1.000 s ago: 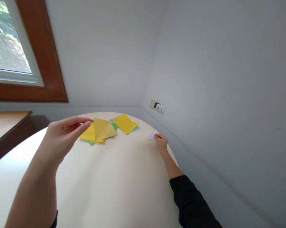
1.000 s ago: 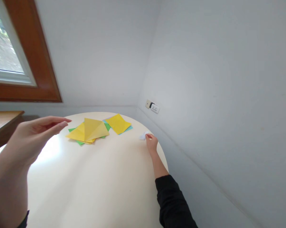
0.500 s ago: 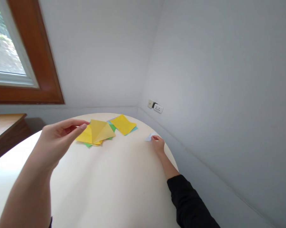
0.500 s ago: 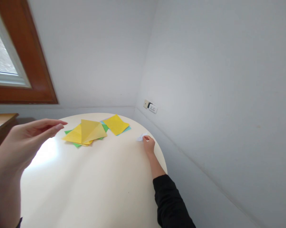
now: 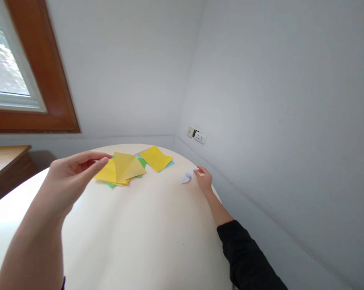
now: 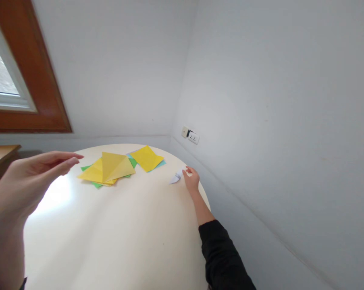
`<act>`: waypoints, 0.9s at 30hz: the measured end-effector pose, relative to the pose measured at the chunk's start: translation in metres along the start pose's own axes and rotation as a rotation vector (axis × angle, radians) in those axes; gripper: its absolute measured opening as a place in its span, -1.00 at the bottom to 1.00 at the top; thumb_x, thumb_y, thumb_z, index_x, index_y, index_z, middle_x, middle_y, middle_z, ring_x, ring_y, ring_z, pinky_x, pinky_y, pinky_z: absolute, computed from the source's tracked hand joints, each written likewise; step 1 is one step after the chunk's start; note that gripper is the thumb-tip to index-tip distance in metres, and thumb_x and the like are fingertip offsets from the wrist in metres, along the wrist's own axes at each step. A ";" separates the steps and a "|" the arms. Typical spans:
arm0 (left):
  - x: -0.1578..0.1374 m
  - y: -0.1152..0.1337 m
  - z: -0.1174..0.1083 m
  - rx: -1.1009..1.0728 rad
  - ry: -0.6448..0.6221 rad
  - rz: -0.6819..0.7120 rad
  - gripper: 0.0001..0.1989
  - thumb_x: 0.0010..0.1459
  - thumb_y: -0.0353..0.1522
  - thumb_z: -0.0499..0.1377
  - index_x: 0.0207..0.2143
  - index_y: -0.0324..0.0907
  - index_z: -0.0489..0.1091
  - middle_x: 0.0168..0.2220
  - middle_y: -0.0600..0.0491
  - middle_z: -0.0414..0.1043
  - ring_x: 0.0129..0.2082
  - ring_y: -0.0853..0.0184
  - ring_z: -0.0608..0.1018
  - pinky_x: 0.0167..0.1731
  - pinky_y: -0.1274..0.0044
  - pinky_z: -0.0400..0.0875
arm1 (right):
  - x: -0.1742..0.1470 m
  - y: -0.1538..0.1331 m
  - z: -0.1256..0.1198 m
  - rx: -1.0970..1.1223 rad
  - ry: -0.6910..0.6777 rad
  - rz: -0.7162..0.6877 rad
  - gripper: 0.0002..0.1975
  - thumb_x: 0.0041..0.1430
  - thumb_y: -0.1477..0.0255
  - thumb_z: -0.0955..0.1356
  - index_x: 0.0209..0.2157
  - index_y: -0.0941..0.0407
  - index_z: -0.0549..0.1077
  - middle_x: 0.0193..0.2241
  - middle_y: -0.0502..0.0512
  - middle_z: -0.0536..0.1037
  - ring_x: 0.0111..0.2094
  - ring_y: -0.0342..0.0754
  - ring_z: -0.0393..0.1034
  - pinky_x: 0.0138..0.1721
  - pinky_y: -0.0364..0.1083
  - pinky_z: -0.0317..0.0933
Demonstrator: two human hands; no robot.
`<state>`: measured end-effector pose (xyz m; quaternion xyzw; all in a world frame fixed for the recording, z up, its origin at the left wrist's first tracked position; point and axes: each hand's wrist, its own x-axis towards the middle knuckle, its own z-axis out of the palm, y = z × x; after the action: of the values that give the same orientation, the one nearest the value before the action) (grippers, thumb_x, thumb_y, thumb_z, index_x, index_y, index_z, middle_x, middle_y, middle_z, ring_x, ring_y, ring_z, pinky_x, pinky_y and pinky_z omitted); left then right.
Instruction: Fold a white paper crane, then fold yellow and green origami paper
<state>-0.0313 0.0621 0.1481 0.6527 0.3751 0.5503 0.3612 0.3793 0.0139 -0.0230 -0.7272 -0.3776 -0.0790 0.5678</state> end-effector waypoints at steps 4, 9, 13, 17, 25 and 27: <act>0.002 -0.005 0.001 -0.007 0.013 0.020 -0.73 -0.24 -0.17 0.29 -0.46 -0.12 0.53 -0.44 0.00 0.53 -0.47 0.34 0.47 -0.59 0.58 0.29 | 0.016 -0.009 -0.011 0.007 0.021 -0.035 -0.56 -0.06 0.22 0.29 -0.23 0.23 0.49 -0.36 0.21 0.54 -0.34 -0.02 0.35 -0.35 -0.08 0.21; 0.001 -0.004 0.001 -0.004 0.025 0.027 -0.74 -0.25 -0.16 0.29 -0.48 -0.11 0.54 -0.45 0.01 0.53 -0.47 0.35 0.47 -0.58 0.58 0.29 | 0.018 -0.017 -0.017 -0.008 0.037 -0.086 -0.63 0.00 0.26 0.25 -0.28 0.20 0.50 -0.33 0.21 0.55 -0.35 -0.04 0.35 -0.39 -0.10 0.19; 0.001 -0.003 0.000 -0.029 0.033 0.039 -0.77 -0.25 -0.20 0.30 -0.49 -0.13 0.53 -0.47 0.01 0.52 -0.48 0.36 0.46 -0.58 0.58 0.28 | 0.011 -0.017 -0.019 -0.036 0.046 -0.118 -0.65 0.04 0.28 0.21 -0.30 0.21 0.49 -0.31 0.23 0.55 -0.33 -0.04 0.36 -0.40 -0.10 0.18; 0.004 -0.003 -0.004 -0.133 0.148 0.105 -0.83 -0.22 -0.28 0.29 -0.52 -0.18 0.51 -0.56 0.07 0.45 -0.56 0.45 0.38 -0.57 0.61 0.24 | -0.013 -0.030 -0.008 -0.045 0.024 -0.175 -0.67 0.10 0.34 0.16 -0.29 0.22 0.46 -0.31 0.23 0.52 -0.32 -0.01 0.34 -0.39 -0.07 0.19; 0.006 -0.011 -0.015 -0.073 0.321 0.145 -0.73 -0.12 -0.32 0.25 -0.72 -0.22 0.25 -0.73 0.22 0.14 -0.65 0.53 0.23 -0.62 0.65 0.09 | -0.112 -0.094 0.071 0.080 -0.486 -0.579 -0.78 0.07 0.54 0.22 -0.30 0.11 0.45 -0.34 0.10 0.51 -0.25 -0.03 0.34 -0.17 -0.03 0.24; 0.003 -0.029 -0.012 0.041 0.274 0.119 -0.71 -0.09 -0.29 0.21 -0.72 -0.21 0.23 -0.73 0.20 0.15 -0.65 0.51 0.25 -0.63 0.64 0.10 | -0.122 -0.104 0.085 0.082 -0.567 -0.647 -0.75 0.05 0.60 0.21 -0.28 0.11 0.45 -0.34 0.11 0.51 -0.25 -0.02 0.34 -0.14 -0.02 0.23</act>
<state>-0.0456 0.0782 0.1255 0.5999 0.3928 0.6468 0.2600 0.2007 0.0410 -0.0388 -0.5411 -0.7300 -0.0350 0.4159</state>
